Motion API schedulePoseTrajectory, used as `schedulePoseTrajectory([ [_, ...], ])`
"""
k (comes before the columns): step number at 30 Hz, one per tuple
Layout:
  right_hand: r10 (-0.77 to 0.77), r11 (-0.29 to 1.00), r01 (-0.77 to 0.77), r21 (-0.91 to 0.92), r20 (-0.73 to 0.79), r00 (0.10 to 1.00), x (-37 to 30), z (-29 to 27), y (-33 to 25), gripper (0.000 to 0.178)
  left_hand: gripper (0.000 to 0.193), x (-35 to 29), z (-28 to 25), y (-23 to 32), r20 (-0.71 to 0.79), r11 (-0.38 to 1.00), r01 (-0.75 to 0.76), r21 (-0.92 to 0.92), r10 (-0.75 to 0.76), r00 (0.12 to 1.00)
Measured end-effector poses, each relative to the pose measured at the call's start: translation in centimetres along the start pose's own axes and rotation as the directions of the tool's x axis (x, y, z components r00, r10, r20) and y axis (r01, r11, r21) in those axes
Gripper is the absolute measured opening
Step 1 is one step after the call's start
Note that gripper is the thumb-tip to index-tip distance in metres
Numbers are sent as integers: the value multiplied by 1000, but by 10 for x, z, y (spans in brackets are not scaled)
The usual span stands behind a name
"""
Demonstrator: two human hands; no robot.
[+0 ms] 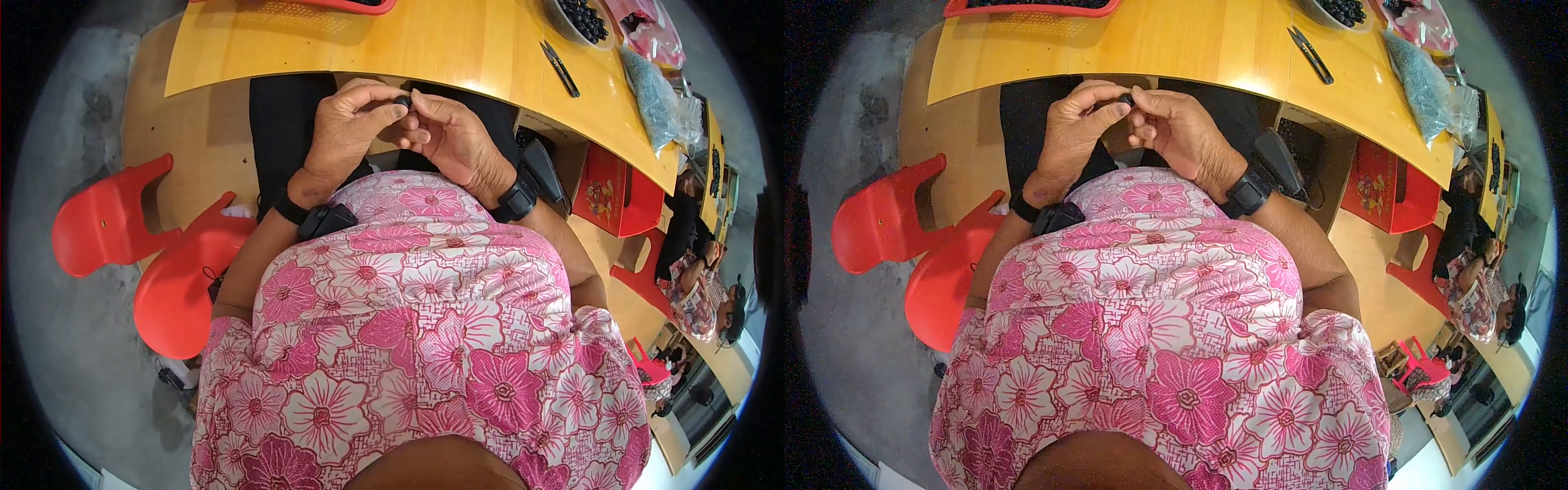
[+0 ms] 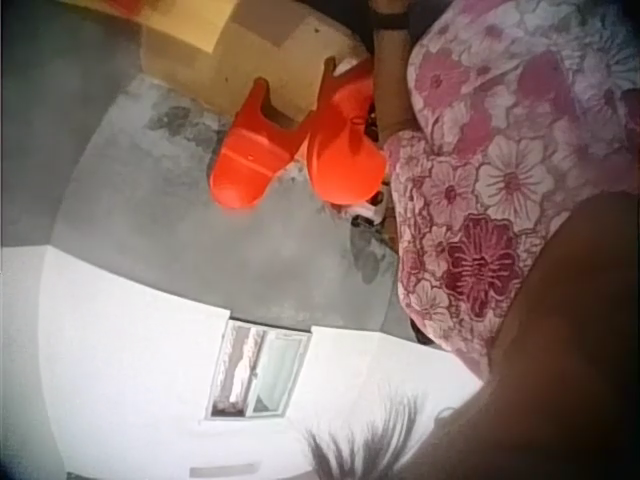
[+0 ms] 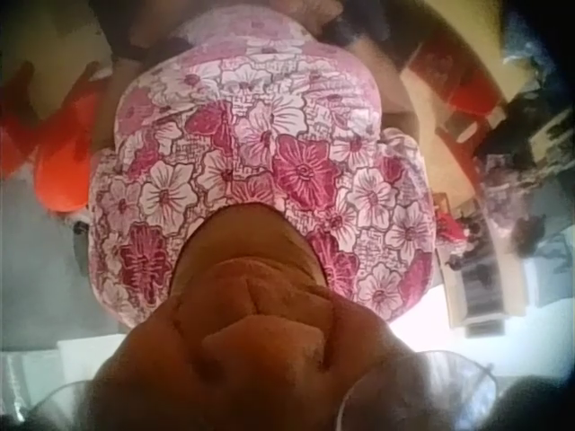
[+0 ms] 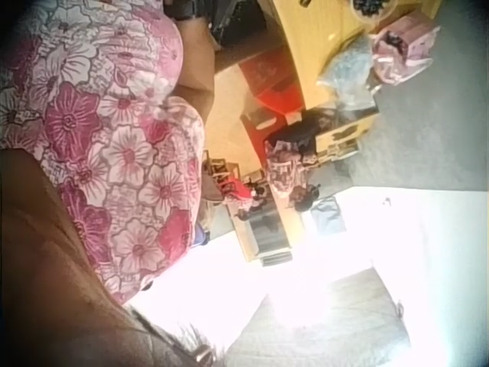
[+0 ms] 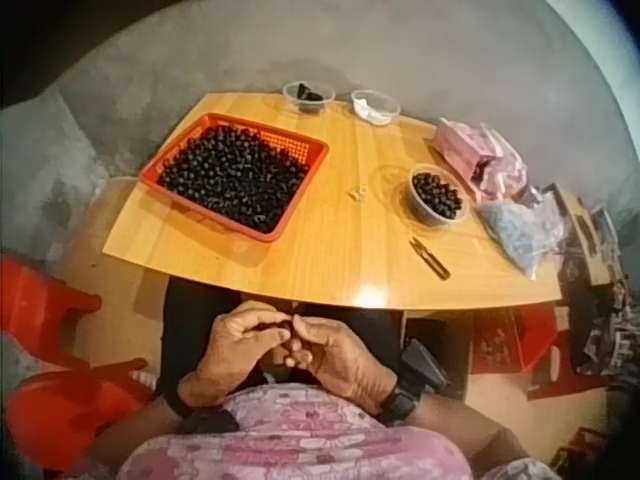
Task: The person assembles small black components by taking pieces from the table and tray and pressing them together by hand.
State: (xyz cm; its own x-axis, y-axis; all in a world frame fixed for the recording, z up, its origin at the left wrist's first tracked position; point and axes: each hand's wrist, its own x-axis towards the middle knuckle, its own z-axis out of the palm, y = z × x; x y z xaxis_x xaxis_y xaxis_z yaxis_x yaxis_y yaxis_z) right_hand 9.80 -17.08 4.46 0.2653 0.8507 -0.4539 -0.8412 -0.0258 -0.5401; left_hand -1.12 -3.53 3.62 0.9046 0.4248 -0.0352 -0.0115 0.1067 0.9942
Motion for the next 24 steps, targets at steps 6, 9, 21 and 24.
schedulePoseTrajectory([
  [6,-23,996,19,-83,-39,999,-2,4,-2,23,17,-1,-1,1,-8,997,-34,64,34,999],
  [9,-146,963,129,-237,-56,988,0,0,-1,16,16,-1,-1,1,-4,995,-26,97,27,1000],
  [21,-421,852,370,-370,-63,905,4,3,8,6,18,-3,3,-5,-1,966,176,-188,-180,984],
  [24,-463,813,388,-435,-79,883,5,5,11,6,17,-3,5,-6,-32,981,130,-146,-136,990],
])
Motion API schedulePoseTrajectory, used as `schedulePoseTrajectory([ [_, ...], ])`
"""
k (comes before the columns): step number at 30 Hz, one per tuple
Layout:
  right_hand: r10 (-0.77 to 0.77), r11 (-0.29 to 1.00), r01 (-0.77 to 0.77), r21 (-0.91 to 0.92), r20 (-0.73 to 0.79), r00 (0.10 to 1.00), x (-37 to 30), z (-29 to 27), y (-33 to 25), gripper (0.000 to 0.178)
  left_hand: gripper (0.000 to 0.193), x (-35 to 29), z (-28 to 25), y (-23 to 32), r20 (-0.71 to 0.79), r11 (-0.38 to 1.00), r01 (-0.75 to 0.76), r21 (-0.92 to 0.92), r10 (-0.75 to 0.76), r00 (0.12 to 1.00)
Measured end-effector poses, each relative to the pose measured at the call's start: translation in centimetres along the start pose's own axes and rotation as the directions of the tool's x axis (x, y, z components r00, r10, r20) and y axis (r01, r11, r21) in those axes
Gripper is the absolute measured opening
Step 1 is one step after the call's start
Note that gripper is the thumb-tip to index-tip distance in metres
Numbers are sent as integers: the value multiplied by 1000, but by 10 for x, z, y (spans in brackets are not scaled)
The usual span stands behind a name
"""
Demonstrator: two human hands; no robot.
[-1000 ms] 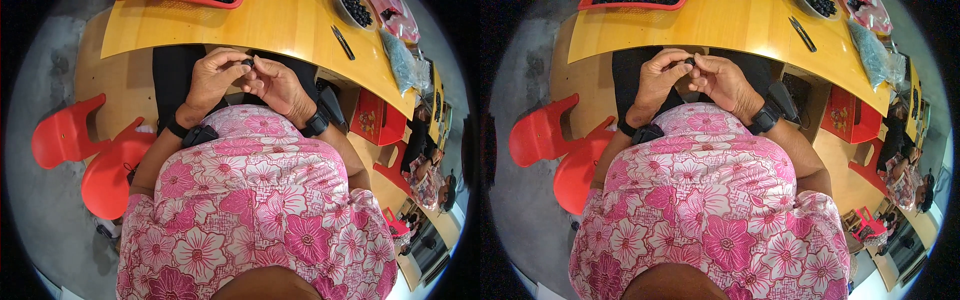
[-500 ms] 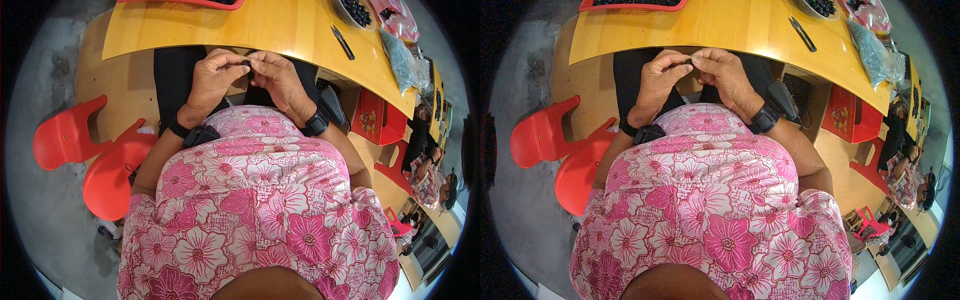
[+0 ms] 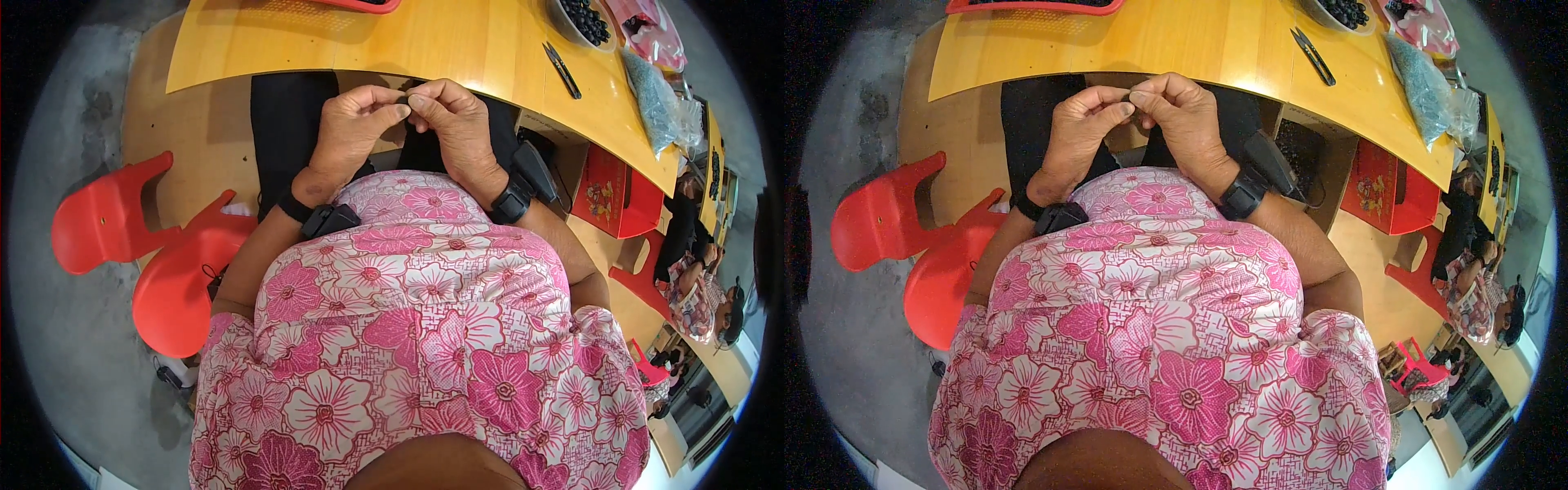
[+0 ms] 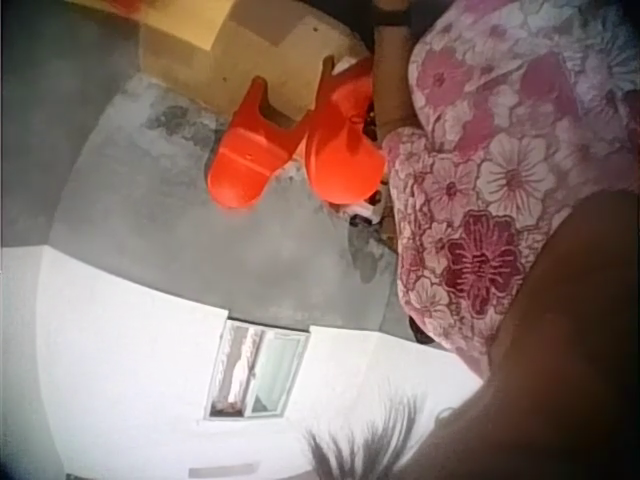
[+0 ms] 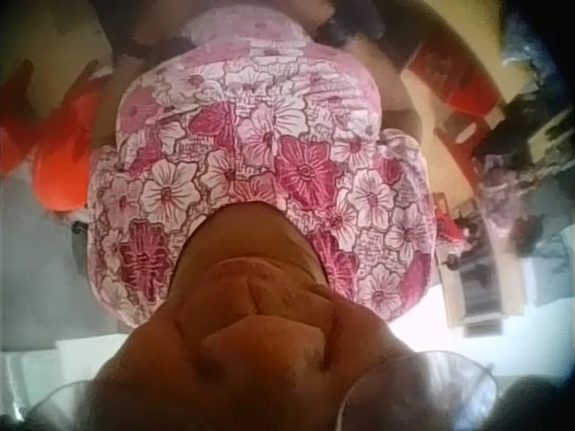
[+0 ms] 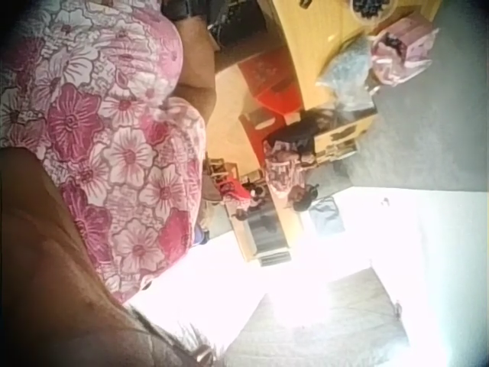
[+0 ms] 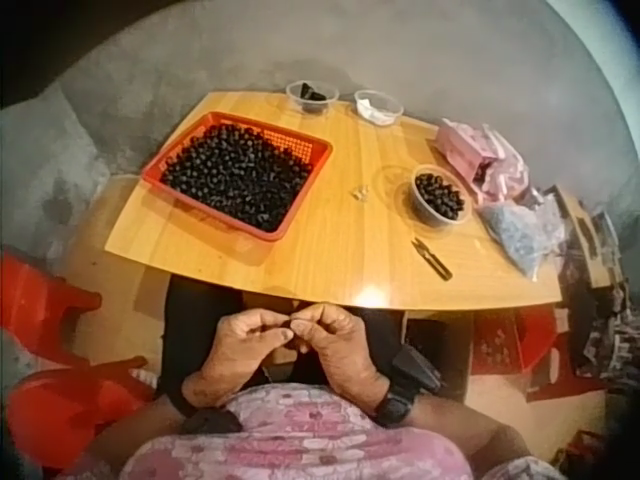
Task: The person assembles small black components by taking pieces from the table and tray and pressing them together by hand.
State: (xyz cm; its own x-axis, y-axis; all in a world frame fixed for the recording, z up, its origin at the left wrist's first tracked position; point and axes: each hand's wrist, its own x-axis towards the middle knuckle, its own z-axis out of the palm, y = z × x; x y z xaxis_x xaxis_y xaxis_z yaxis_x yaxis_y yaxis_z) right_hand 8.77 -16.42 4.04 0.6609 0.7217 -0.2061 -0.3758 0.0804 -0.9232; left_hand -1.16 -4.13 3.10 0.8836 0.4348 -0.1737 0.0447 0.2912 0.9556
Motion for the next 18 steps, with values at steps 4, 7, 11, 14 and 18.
schedulePoseTrajectory([
  [4,-115,989,113,-97,-7,993,-2,4,3,6,17,-1,1,4,4,999,34,21,-34,999],
  [7,-148,980,148,-135,10,989,-3,2,6,8,17,-1,2,7,17,999,43,17,-44,999],
  [11,-141,976,138,-166,-6,990,-4,4,5,10,16,-1,3,7,11,1000,-7,19,7,1000],
  [14,-147,979,146,-145,3,989,-5,4,5,10,16,-2,6,10,-10,1000,-16,17,16,1000],
  [18,-139,982,136,-130,-13,990,-5,5,6,11,18,-4,5,10,12,999,13,49,-14,1000],
])
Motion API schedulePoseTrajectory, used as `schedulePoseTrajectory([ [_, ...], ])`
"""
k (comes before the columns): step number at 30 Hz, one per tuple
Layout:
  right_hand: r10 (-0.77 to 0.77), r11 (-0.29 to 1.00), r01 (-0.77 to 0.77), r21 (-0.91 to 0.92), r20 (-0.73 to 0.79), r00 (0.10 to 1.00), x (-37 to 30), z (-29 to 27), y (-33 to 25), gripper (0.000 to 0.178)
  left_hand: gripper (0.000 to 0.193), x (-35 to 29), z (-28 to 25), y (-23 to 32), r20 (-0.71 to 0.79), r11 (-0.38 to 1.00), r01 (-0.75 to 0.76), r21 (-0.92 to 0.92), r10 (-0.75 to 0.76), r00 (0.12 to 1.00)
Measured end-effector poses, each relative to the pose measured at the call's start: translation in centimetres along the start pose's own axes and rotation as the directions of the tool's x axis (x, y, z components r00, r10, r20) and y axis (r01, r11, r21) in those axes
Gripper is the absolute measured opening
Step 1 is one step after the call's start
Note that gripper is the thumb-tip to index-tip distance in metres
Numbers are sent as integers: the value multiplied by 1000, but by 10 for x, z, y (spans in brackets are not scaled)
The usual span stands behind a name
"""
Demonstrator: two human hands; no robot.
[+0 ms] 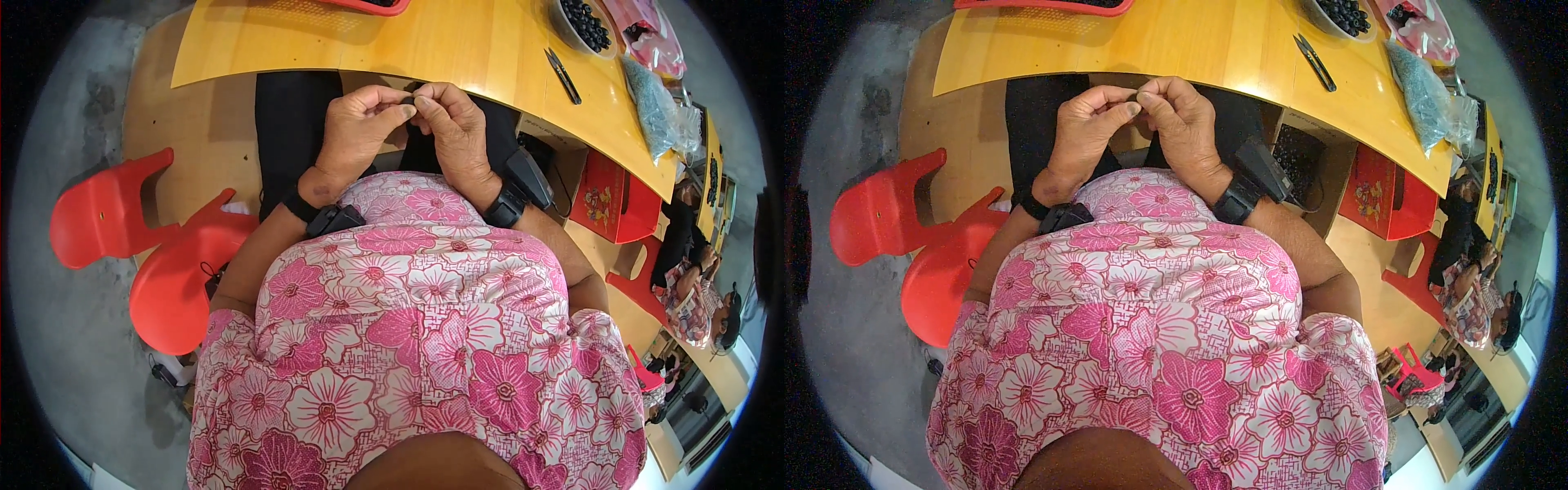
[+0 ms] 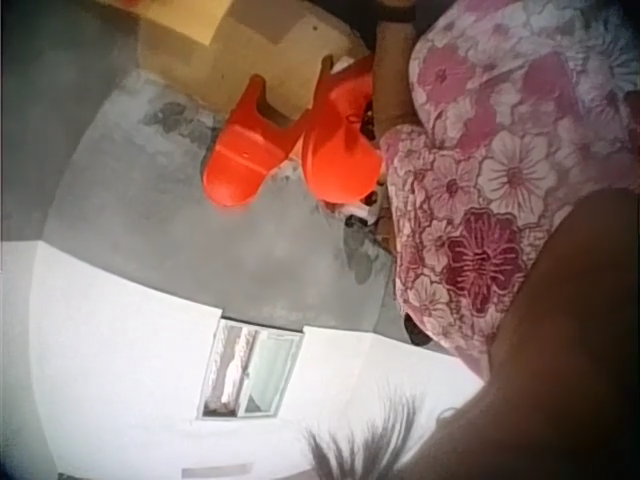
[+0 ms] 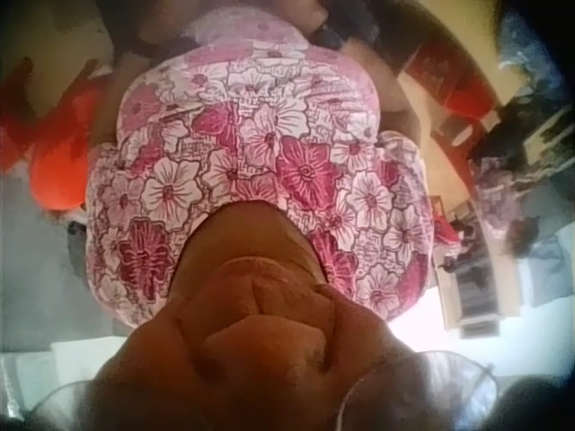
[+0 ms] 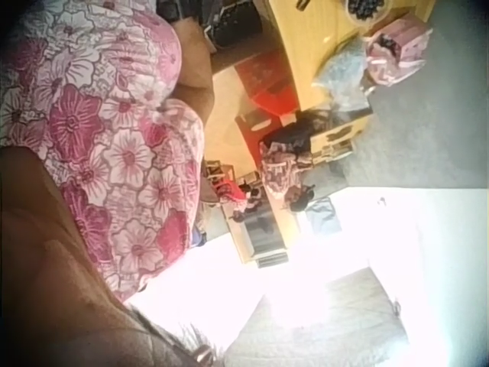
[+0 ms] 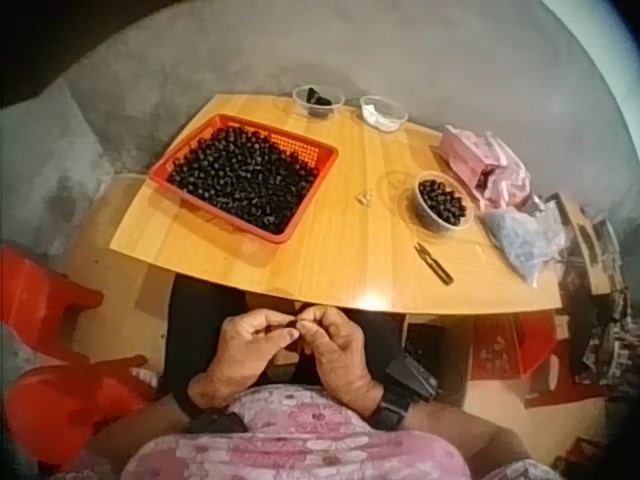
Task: The person assembles small black components by taking pieces from the table and tray and pressing them together by hand.
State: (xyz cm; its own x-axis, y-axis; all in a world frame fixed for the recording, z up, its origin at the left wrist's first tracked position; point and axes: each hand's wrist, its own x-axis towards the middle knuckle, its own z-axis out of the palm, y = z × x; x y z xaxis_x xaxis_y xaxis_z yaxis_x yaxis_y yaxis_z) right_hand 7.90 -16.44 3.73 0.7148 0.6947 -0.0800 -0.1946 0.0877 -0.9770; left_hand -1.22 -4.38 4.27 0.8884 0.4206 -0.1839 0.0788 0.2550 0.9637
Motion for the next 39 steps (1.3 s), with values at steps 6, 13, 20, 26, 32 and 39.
schedulePoseTrajectory([
  [6,19,995,-23,93,36,999,1,1,4,13,14,1,0,-2,-20,996,-71,-55,70,997],
  [13,86,986,-85,143,0,996,2,3,3,12,14,3,1,-9,-83,986,-155,55,159,984],
  [20,107,971,-105,217,-1,994,3,4,5,13,14,4,2,-8,-88,963,-203,175,221,971],
  [26,104,971,-102,215,-2,995,5,5,4,13,15,1,0,-4,-70,984,-142,103,150,986],
  [32,181,926,-180,332,29,983,7,4,4,10,16,0,-3,-9,-93,994,-99,41,103,990],
  [39,261,738,-386,554,294,920,11,-7,4,15,18,2,-4,-7,-49,993,-116,21,117,992],
])
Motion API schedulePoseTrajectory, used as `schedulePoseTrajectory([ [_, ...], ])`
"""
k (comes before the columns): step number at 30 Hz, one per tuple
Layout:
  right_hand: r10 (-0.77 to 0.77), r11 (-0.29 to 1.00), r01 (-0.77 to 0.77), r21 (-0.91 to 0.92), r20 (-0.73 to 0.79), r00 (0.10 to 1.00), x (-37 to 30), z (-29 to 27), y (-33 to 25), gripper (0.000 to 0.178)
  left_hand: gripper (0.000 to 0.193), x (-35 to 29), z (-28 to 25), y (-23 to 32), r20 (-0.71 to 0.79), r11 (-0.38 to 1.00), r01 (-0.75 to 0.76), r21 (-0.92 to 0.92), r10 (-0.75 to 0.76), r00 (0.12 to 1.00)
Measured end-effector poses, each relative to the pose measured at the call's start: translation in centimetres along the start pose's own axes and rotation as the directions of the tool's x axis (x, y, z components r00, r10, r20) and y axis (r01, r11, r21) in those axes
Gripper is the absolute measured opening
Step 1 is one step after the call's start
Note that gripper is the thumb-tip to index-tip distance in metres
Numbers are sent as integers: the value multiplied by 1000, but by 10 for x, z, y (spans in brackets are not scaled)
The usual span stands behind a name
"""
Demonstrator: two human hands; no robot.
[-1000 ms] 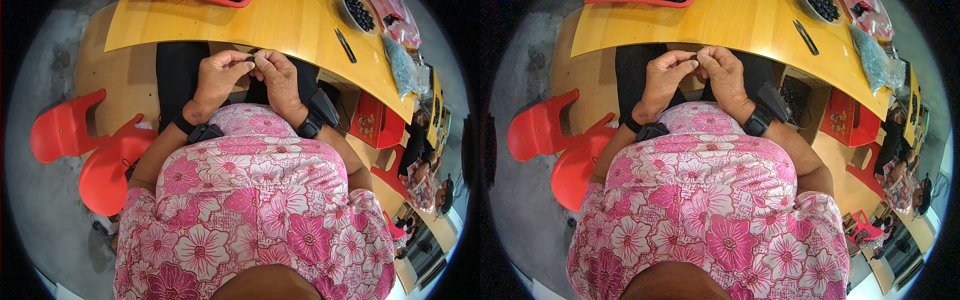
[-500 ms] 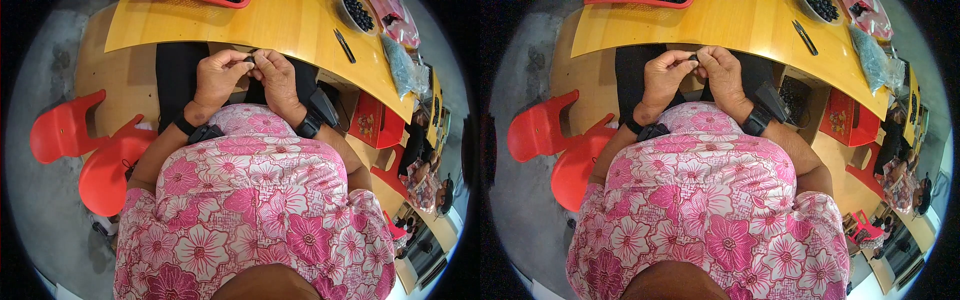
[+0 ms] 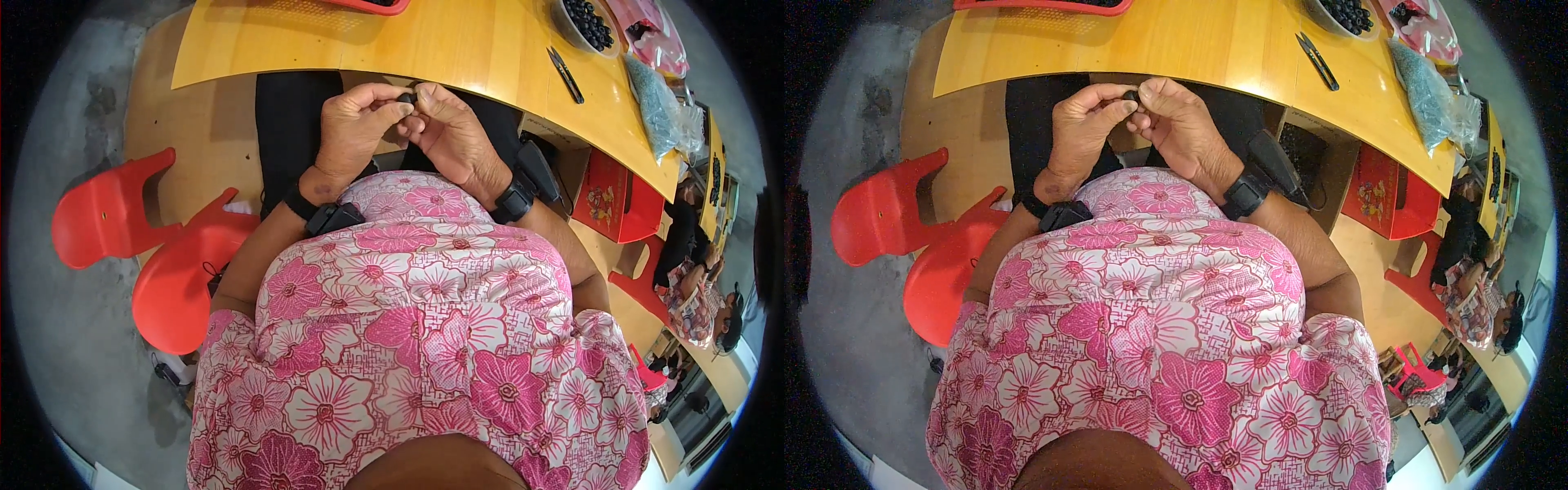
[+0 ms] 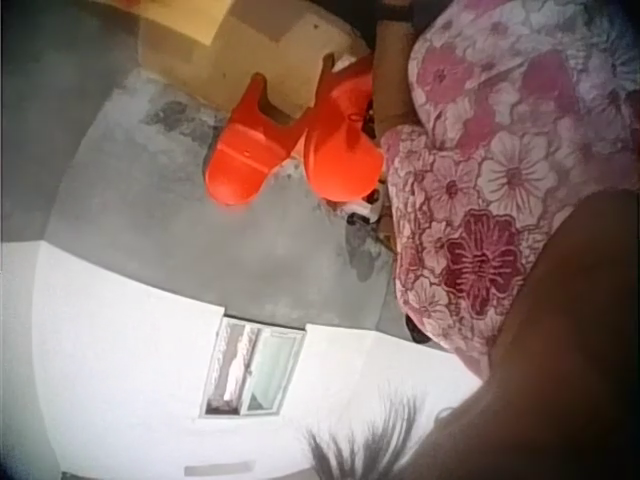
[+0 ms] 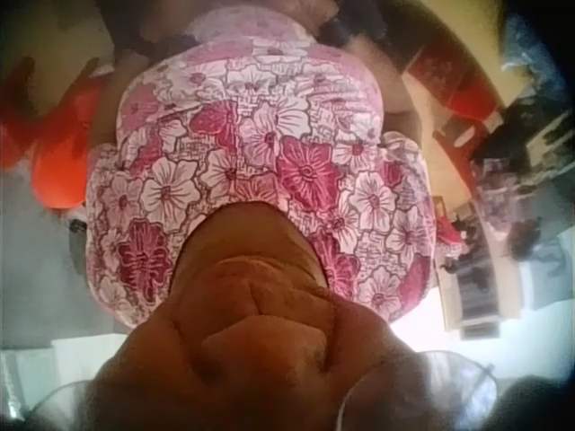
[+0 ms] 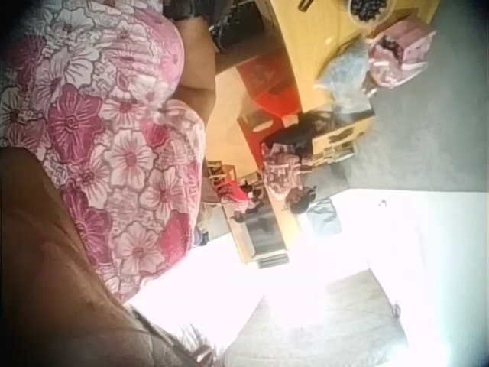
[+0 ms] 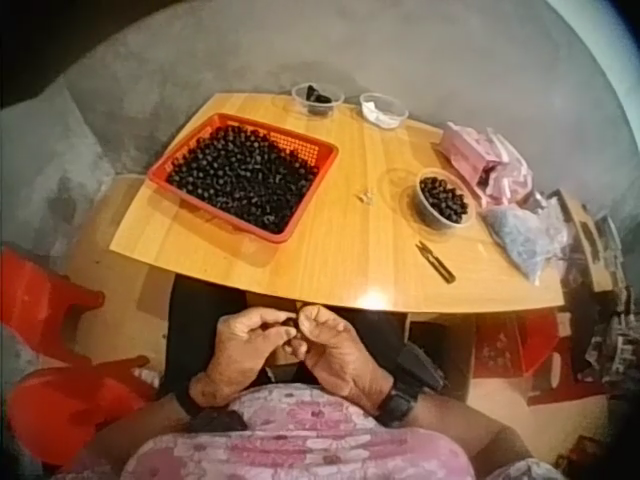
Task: The person assembles small black components by taking pieces from the table and tray and pressing them together by hand.
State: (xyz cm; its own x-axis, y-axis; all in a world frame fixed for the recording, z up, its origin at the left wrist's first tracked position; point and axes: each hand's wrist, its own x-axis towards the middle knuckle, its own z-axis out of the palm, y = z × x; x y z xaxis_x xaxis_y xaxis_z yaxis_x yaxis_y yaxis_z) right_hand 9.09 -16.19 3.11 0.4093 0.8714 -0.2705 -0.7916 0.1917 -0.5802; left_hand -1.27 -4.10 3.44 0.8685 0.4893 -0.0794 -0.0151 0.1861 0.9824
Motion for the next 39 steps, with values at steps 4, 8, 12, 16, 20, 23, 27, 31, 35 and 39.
schedulePoseTrajectory([
  [4,167,985,-166,53,-18,986,-3,7,-7,24,18,3,-1,-3,0,997,-82,2,82,997],
  [8,233,972,-234,-30,-37,972,-3,7,-9,30,19,4,-3,-4,14,974,-200,108,200,980],
  [12,168,980,-172,-103,-42,985,-5,7,-8,30,18,2,0,-1,-11,986,-163,43,163,986],
  [16,156,983,-159,-92,-39,987,-7,10,-7,30,19,3,-4,-5,2,984,-165,72,166,986],
  [20,162,984,-160,-73,21,987,-5,7,-4,28,21,3,-9,-15,-3,973,-206,103,207,978],
  [23,158,986,-156,-65,32,987,-5,11,-3,27,21,1,-11,-13,21,986,-157,64,156,988],
  [27,119,991,-118,-64,21,993,-5,9,2,27,22,1,-11,-13,55,987,-144,73,141,989],
  [31,-10,967,13,-256,13,1000,-4,7,4,26,26,2,-6,-10,78,997,-76,3,76,994],
  [35,-107,858,125,-498,63,992,-7,6,2,24,38,-2,-1,7,135,999,38,-28,-34,990],
  [39,-239,609,257,-751,135,962,-10,8,1,25,44,-3,0,13,233,995,99,0,-96,968],
])
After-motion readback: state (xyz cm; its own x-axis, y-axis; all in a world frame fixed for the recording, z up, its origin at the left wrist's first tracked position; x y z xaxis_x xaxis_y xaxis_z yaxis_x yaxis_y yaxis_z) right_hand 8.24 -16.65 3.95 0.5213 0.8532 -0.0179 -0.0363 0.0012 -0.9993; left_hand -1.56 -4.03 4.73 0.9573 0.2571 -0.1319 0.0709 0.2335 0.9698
